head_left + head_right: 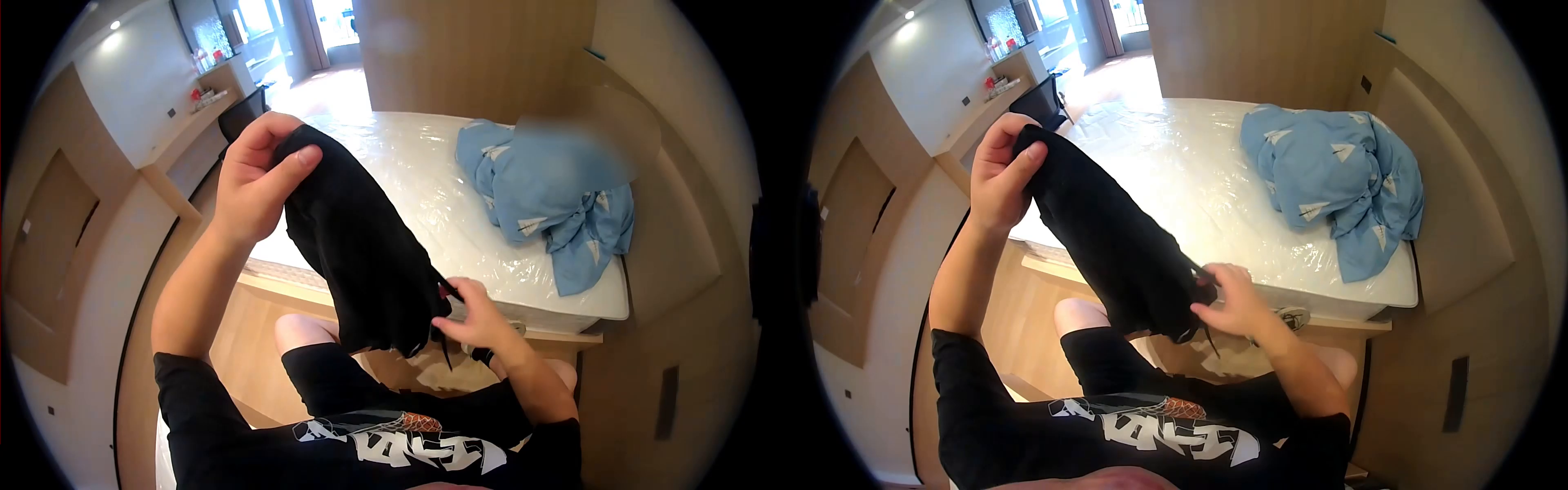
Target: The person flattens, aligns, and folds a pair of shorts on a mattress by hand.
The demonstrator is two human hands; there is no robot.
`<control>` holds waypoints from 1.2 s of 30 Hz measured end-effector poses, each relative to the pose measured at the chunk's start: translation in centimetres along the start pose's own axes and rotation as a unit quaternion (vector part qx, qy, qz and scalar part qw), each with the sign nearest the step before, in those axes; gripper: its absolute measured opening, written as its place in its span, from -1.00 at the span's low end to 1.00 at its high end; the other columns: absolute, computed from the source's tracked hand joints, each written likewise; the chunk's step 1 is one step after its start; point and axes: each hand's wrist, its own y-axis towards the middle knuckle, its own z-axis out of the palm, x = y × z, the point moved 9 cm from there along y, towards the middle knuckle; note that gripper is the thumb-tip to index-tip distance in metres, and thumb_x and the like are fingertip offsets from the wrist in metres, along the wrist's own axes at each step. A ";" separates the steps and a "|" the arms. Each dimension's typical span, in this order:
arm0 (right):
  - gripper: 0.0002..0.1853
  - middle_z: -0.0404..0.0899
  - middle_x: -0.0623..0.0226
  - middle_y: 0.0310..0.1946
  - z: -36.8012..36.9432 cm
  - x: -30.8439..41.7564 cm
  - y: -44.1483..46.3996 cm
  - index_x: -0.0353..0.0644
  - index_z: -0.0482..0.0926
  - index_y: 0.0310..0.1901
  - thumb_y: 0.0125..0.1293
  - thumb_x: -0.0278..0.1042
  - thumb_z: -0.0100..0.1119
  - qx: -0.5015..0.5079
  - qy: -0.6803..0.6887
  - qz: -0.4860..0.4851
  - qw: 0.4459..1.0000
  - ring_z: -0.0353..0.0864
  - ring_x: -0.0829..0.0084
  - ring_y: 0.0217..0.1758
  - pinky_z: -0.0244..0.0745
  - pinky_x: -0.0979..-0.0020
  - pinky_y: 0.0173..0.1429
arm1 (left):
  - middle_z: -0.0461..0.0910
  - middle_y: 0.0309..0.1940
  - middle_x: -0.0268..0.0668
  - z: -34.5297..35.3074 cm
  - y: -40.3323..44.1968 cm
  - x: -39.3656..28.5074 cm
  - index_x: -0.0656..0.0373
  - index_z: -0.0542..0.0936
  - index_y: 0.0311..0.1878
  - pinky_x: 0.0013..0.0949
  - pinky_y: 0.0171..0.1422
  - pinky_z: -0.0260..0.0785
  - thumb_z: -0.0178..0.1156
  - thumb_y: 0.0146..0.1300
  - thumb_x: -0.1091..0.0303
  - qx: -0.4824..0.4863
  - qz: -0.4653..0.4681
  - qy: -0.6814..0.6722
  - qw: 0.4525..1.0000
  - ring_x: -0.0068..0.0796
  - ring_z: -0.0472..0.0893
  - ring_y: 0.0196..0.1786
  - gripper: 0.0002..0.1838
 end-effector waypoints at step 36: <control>-0.69 0.64 0.16 -0.13 12.4 10.2 5.3 -0.29 0.54 0.08 0.32 -0.44 0.18 0.260 0.275 0.196 0.905 0.62 0.41 -0.11 0.54 0.39 -0.02 | 0.58 -0.20 -0.40 -1.6 -2.4 -4.6 0.23 0.54 -0.05 -0.51 0.06 0.40 0.22 0.33 0.55 0.015 0.080 0.209 0.974 -0.64 0.54 -0.11 -0.84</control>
